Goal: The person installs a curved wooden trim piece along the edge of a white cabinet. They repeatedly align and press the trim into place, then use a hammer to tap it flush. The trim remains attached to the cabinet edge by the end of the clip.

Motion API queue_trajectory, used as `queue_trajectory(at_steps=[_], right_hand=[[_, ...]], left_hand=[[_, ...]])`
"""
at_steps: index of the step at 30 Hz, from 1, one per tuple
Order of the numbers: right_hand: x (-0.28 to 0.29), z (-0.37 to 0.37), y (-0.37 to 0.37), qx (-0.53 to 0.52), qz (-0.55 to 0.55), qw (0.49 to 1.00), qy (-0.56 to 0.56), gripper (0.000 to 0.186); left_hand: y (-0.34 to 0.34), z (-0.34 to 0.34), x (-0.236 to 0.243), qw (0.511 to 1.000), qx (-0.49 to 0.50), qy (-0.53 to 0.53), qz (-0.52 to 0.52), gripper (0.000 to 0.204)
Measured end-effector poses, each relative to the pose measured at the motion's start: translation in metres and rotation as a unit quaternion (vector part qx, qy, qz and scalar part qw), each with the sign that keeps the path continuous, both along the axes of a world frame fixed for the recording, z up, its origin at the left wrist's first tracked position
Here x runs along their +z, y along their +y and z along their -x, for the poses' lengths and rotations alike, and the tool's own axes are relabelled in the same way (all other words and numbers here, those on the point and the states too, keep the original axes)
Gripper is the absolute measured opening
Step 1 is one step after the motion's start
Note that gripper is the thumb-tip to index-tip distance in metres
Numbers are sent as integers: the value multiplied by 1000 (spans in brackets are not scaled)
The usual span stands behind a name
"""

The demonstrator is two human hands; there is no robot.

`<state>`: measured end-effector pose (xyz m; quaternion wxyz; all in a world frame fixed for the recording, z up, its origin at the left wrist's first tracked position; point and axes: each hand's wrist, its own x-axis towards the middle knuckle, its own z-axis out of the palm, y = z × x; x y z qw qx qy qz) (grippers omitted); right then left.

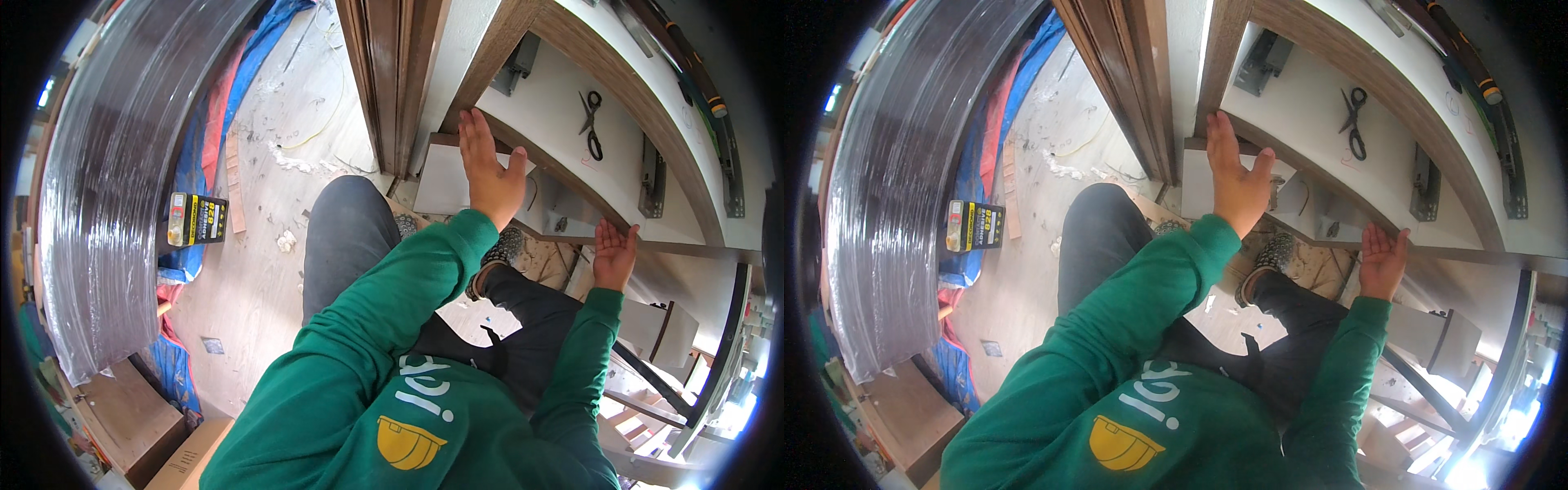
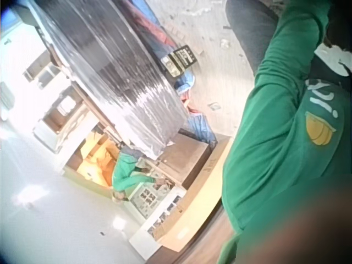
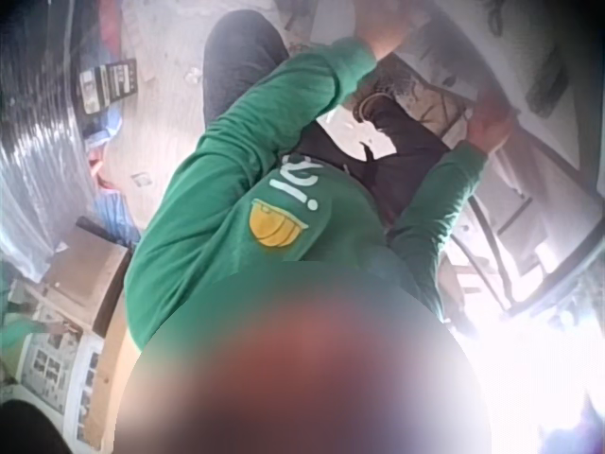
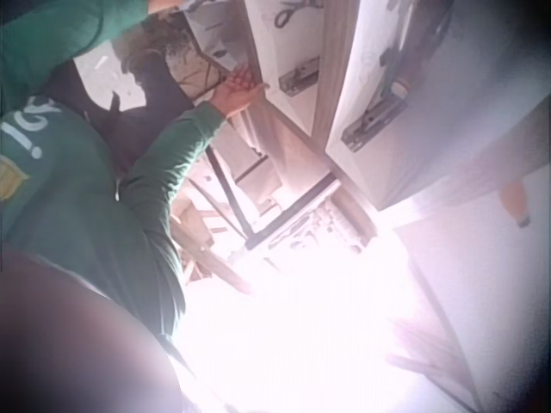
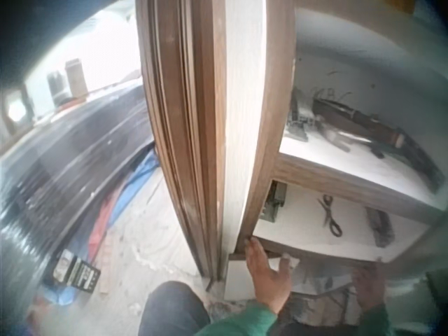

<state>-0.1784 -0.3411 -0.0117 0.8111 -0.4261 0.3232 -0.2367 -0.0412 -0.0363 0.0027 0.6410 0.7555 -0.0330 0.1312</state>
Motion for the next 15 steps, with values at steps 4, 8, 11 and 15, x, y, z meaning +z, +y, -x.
queue_trajectory(at_steps=[4, 8, 11, 15], right_hand=[[-1, 1, 0, -11, -5, 1000, 4, 57], [0, 0, 1, -6, 11, 1000, 11, 59], [1, 0, 3, -9, 11, 1000, 15, 60], [2, 2, 3, -8, 5, 1000, 13, 60]], left_hand=[[-1, 1, 7, 996, -21, 61, 62, 92], [1, 0, 9, 992, -29, 74, 97, 93], [2, -4, 13, 986, -42, 111, 113, 94], [1, -6, 17, 975, -58, 150, 155, 95]])
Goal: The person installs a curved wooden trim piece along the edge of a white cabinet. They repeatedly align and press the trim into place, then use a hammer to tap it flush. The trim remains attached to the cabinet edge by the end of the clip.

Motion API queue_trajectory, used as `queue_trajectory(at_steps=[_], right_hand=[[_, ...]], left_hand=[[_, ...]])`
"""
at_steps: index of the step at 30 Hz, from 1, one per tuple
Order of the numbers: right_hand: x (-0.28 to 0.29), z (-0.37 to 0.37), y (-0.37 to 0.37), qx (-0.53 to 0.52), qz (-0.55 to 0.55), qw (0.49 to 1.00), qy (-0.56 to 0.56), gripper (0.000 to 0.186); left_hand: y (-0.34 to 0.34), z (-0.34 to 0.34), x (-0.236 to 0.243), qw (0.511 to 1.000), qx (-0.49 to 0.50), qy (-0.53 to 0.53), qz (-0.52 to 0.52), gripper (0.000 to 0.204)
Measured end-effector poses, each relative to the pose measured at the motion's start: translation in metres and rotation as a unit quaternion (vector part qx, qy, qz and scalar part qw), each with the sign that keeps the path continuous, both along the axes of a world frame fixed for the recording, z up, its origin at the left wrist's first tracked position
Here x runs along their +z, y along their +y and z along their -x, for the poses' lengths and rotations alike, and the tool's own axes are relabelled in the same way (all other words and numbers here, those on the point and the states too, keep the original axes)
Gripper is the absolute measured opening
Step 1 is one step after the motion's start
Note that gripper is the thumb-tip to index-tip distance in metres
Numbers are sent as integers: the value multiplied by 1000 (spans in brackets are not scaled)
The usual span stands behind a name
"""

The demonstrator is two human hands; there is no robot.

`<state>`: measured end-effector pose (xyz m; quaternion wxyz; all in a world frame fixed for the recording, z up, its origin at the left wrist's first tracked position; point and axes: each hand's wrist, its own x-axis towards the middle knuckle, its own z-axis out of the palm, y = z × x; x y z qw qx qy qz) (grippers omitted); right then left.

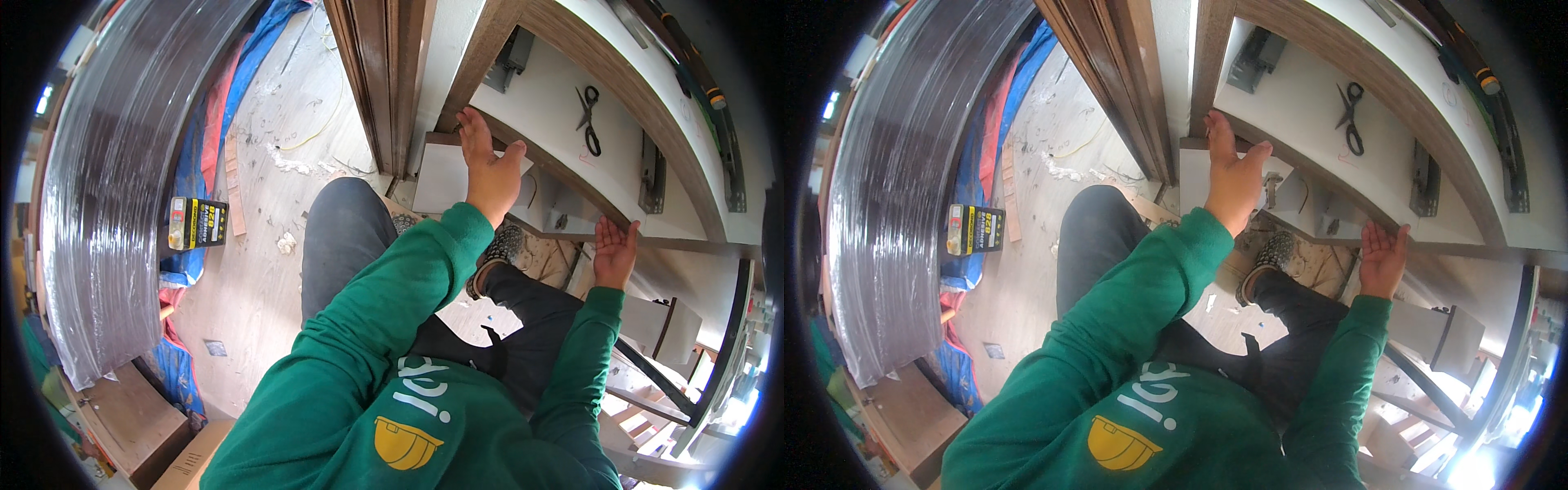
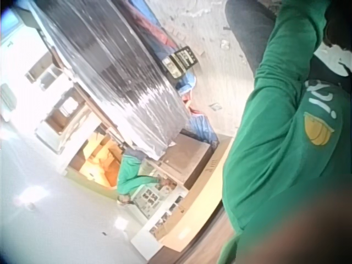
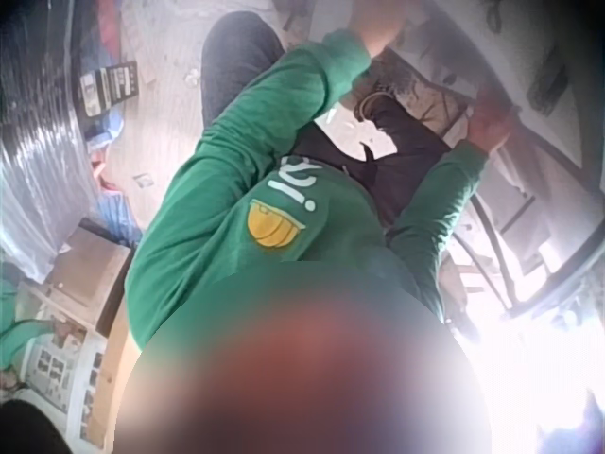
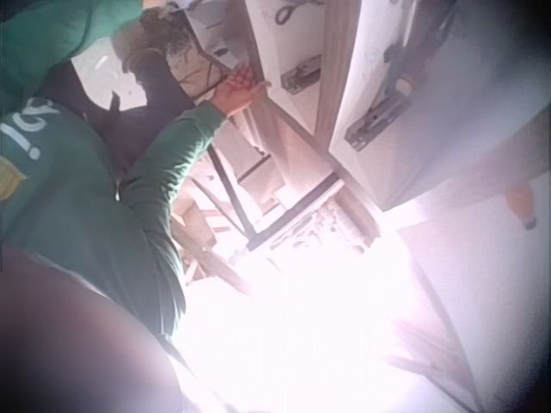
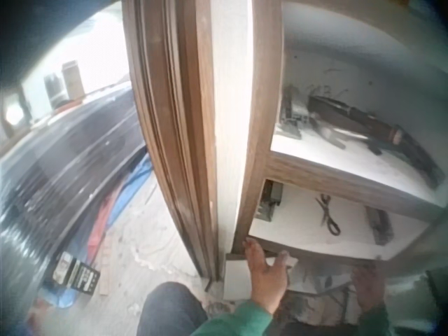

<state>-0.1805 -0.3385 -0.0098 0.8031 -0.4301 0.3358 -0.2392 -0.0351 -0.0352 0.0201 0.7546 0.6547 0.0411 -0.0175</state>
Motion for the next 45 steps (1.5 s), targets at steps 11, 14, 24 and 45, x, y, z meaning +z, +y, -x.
queue_trajectory(at_steps=[11, 14, 24, 45], right_hand=[[-3, 0, -1, -11, 4, 1000, 5, 60], [2, 0, 5, -12, 7, 1000, 7, 59], [4, -2, 7, -13, -4, 1000, 6, 59], [6, -1, 11, -33, -22, 999, -19, 63]], left_hand=[[20, -27, 3, 960, 106, 171, 194, 80], [25, -31, 3, 955, 80, 205, 199, 66], [29, -40, -8, 948, 74, 206, 229, 61], [13, -26, -11, 955, 87, 156, 236, 39]])
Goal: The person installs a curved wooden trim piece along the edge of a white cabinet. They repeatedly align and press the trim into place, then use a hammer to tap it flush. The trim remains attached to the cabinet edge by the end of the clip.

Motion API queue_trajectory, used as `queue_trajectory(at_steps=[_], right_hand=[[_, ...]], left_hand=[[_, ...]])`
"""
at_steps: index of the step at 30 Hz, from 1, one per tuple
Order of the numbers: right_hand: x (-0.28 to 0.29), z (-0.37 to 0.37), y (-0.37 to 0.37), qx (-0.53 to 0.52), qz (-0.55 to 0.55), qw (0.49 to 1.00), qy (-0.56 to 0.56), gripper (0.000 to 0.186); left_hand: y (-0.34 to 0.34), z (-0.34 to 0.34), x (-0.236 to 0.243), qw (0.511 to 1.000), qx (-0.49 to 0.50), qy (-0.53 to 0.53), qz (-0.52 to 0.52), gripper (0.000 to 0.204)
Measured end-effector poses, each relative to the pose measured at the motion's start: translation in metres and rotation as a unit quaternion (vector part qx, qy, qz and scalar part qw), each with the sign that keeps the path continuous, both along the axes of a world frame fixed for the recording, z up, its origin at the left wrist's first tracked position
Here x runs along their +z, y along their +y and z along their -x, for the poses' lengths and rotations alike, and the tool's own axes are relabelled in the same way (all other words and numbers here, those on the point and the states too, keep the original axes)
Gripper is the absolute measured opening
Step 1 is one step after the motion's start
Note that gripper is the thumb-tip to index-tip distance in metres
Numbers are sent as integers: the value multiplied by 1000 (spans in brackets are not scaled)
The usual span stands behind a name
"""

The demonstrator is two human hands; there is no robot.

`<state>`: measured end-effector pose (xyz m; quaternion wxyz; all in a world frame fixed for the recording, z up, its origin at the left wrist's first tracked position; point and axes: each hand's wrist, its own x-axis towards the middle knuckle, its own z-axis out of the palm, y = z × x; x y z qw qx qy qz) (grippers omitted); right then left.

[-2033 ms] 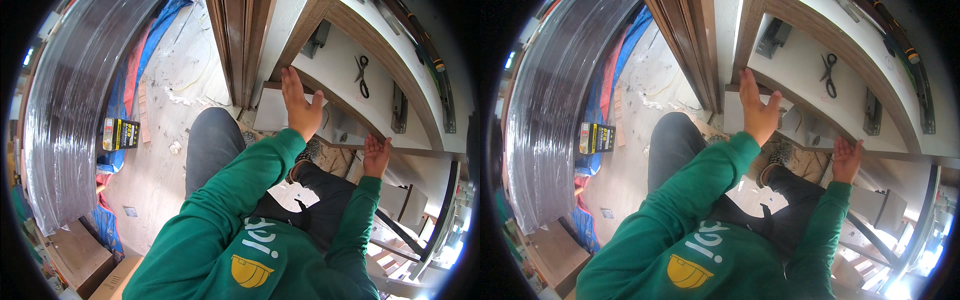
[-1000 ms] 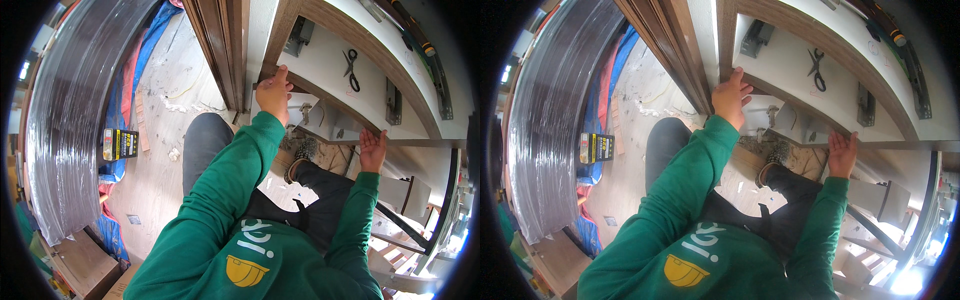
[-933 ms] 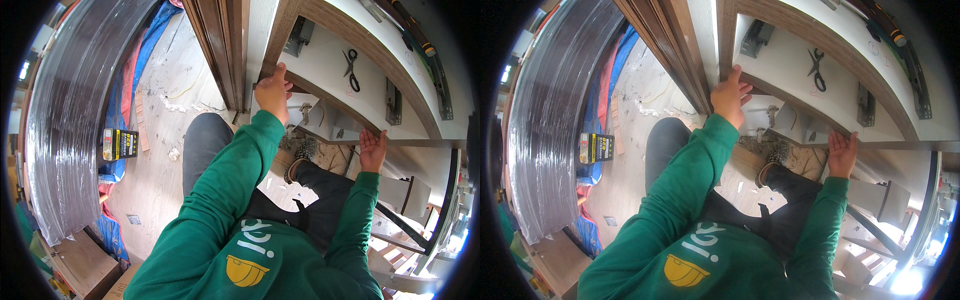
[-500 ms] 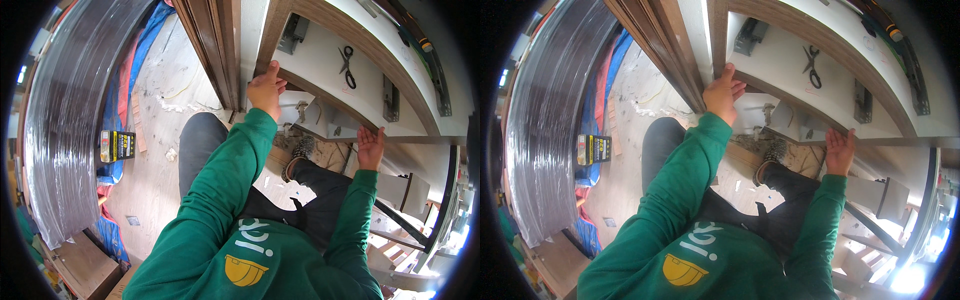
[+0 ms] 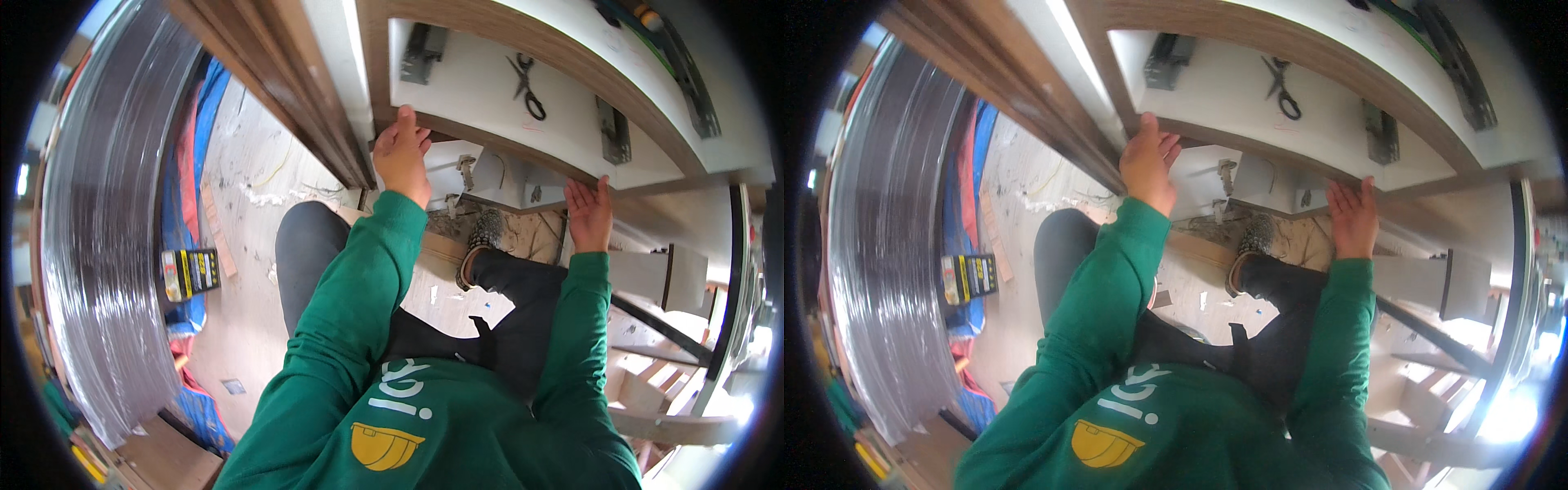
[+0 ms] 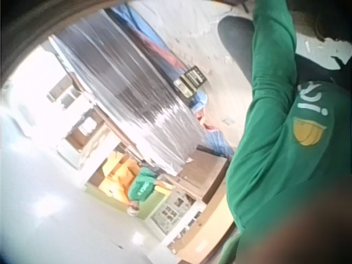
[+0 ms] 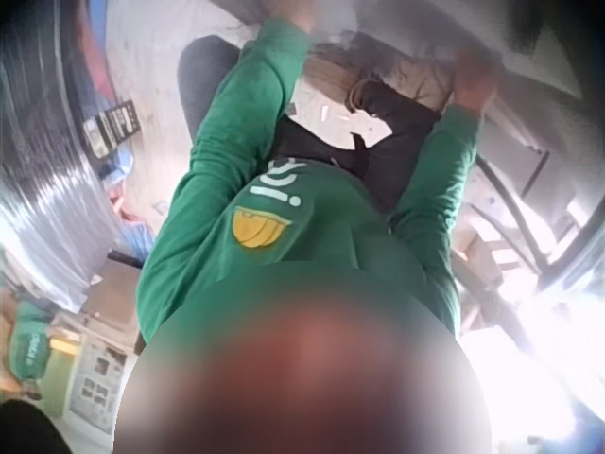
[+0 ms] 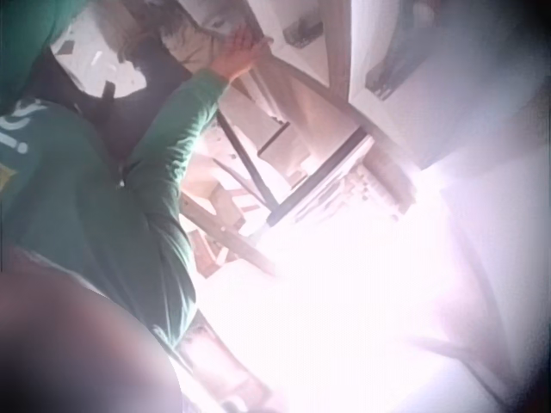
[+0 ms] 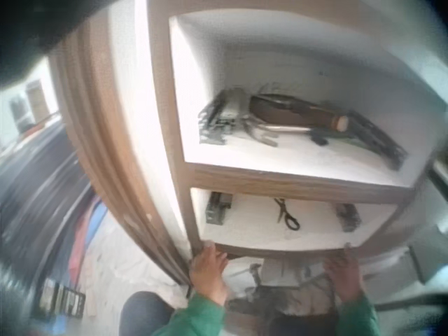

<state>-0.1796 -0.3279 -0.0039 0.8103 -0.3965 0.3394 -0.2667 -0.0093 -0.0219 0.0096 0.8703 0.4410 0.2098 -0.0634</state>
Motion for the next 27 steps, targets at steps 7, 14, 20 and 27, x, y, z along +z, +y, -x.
queue_trajectory(at_steps=[7, 14, 20, 27], right_hand=[[7, -3, 10, -10, -19, 1000, 1, 82], [7, -1, 8, 0, -18, 1000, -10, 66], [6, -2, 8, -7, -20, 1000, -7, 64], [4, -2, 33, 116, -23, 989, 84, 46]], left_hand=[[-24, 24, -16, 981, -194, -16, -7, 27], [-39, 23, -18, 974, -221, -20, -43, 31], [-43, 24, -21, 976, -206, -44, -60, 30], [-41, 21, -27, 971, -230, -57, -39, 23]])
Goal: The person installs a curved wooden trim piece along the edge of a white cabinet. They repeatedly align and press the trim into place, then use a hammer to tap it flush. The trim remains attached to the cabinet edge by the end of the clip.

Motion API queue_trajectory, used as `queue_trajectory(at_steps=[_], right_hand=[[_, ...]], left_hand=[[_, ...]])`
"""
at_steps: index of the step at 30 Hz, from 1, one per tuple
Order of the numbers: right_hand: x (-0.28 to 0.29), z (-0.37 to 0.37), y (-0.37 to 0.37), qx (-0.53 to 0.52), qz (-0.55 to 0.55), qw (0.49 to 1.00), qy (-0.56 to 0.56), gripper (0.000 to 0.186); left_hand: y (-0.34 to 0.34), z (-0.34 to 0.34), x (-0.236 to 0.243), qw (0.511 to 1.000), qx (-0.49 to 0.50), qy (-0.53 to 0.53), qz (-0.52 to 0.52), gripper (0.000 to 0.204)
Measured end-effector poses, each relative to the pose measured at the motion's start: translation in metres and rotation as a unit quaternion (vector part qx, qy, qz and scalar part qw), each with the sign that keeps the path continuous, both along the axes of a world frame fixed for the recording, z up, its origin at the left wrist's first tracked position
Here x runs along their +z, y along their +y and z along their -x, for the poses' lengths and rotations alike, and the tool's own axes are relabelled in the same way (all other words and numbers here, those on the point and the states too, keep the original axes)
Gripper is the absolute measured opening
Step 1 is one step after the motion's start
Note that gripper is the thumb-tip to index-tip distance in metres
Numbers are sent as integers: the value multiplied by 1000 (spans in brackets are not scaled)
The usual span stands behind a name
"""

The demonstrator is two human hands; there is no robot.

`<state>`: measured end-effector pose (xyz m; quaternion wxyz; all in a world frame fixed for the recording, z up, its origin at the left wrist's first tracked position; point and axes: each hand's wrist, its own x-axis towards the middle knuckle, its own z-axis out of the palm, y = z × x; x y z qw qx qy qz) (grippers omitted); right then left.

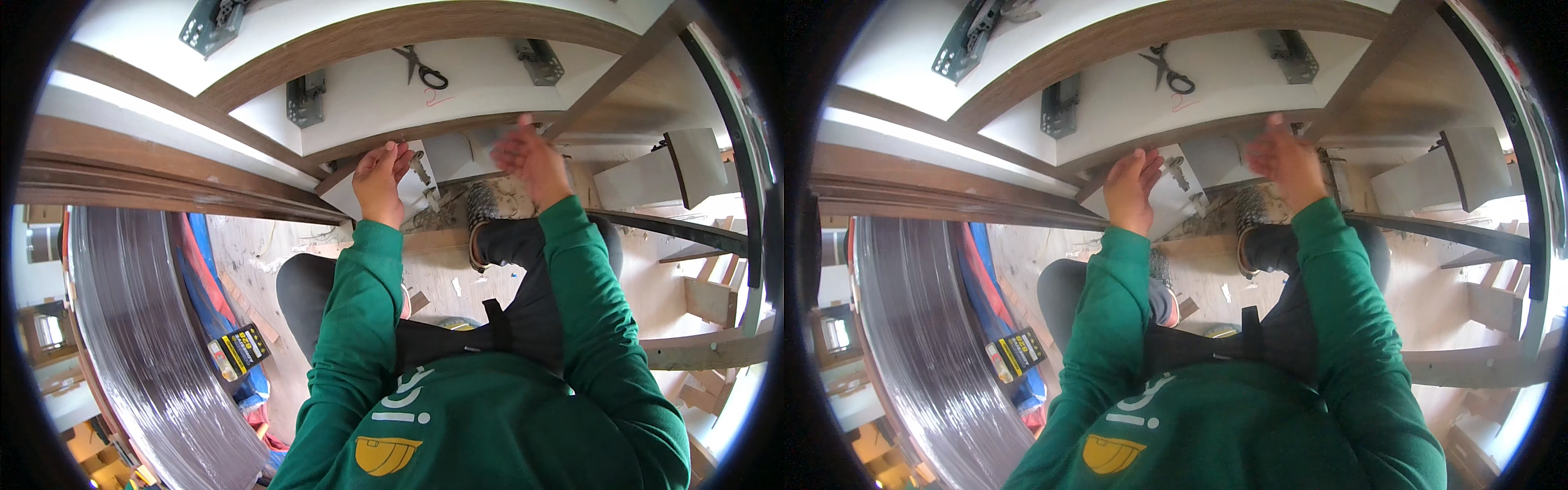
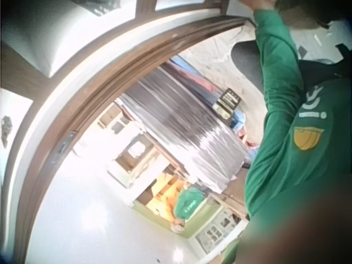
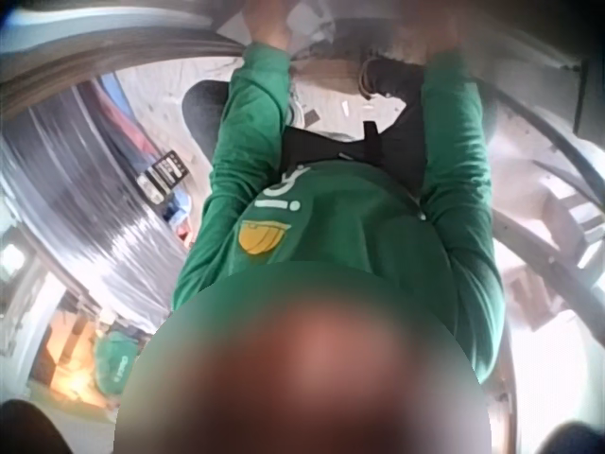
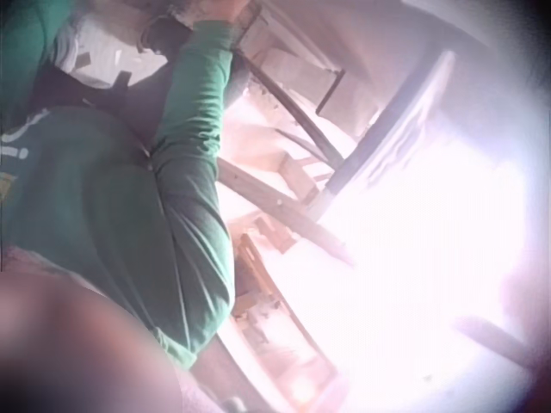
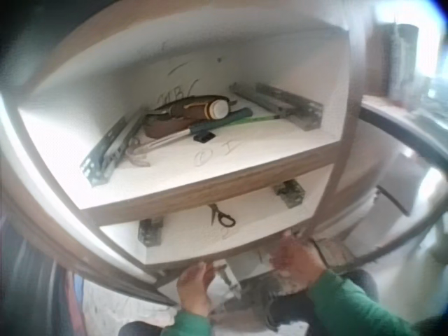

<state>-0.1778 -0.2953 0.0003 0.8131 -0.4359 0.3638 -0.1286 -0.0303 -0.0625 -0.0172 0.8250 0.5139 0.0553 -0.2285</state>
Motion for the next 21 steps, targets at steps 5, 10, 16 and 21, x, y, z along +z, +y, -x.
queue_trajectory(at_steps=[5, 10, 16, 21], right_hand=[[-12, -14, 51, 151, 130, 980, -30, 30], [-16, -32, 72, 185, 293, 935, -79, 39], [-12, -36, 75, 161, 404, 893, -117, 38], [-16, -26, 74, 145, 380, 909, -89, 43]], left_hand=[[-5, -1, -5, 998, -49, 28, 27, 23], [-18, 3, -9, 995, -71, 36, 52, 22], [-28, 8, -17, 997, -66, -15, 34, 27], [-32, 11, -15, 997, -64, -41, -6, 30]])
